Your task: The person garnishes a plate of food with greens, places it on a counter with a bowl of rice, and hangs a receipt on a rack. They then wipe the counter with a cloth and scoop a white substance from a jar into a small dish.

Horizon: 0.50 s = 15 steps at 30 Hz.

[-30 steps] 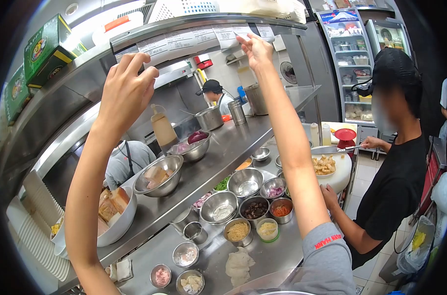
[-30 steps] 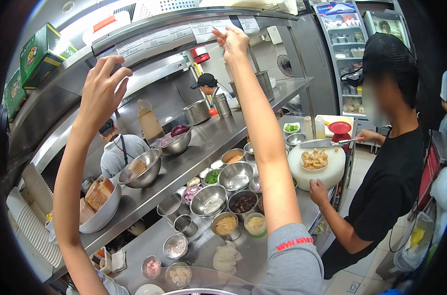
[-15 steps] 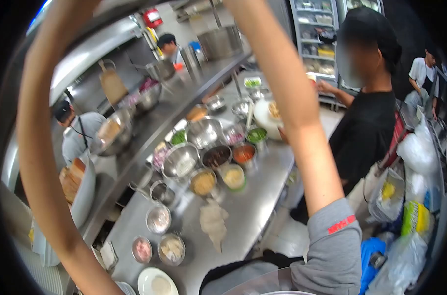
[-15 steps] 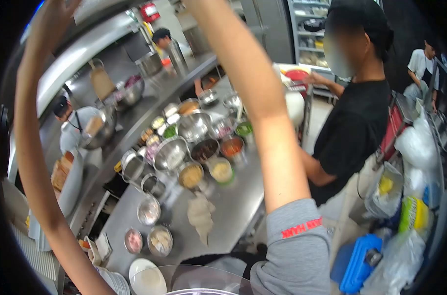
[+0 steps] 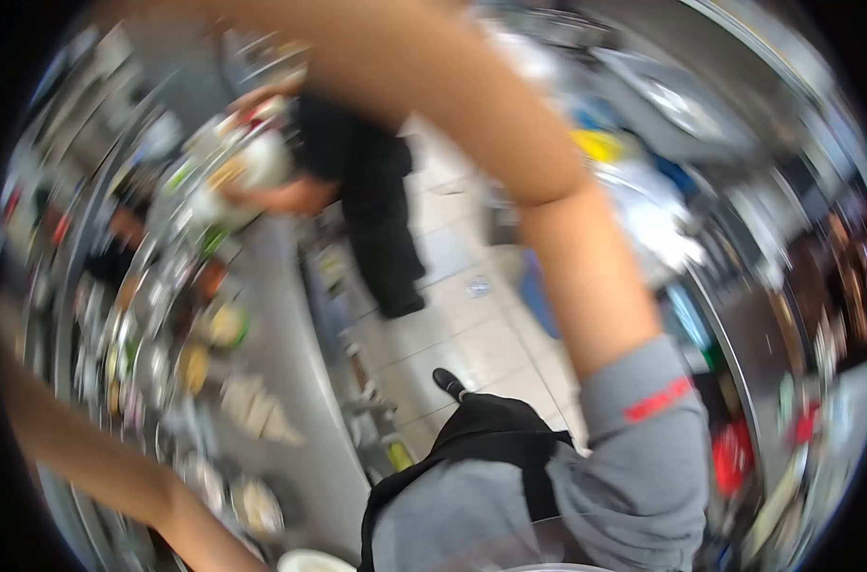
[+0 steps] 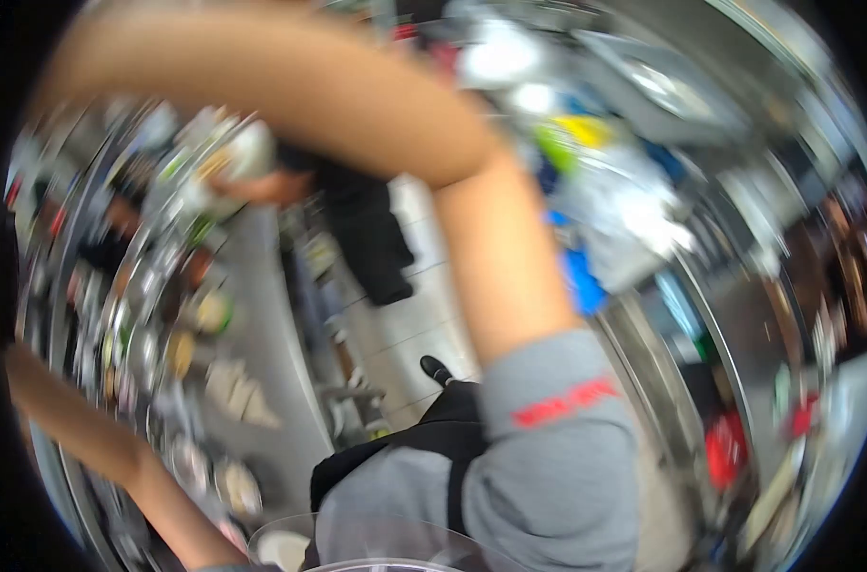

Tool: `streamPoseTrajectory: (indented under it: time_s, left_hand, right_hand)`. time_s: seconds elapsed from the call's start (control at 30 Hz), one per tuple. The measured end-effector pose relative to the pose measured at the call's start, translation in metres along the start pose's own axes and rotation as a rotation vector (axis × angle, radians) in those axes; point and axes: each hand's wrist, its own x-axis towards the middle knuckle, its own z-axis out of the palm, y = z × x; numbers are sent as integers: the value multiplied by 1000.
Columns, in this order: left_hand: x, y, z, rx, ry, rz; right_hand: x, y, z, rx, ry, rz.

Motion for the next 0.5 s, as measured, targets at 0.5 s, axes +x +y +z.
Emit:
streamPoseTrajectory:
  time_s: [0.5]
  left_hand:
    - [69, 487, -45, -3349, -878, -1510]
  right_hand:
    - [-316, -214, -282, -987, -551, -34]
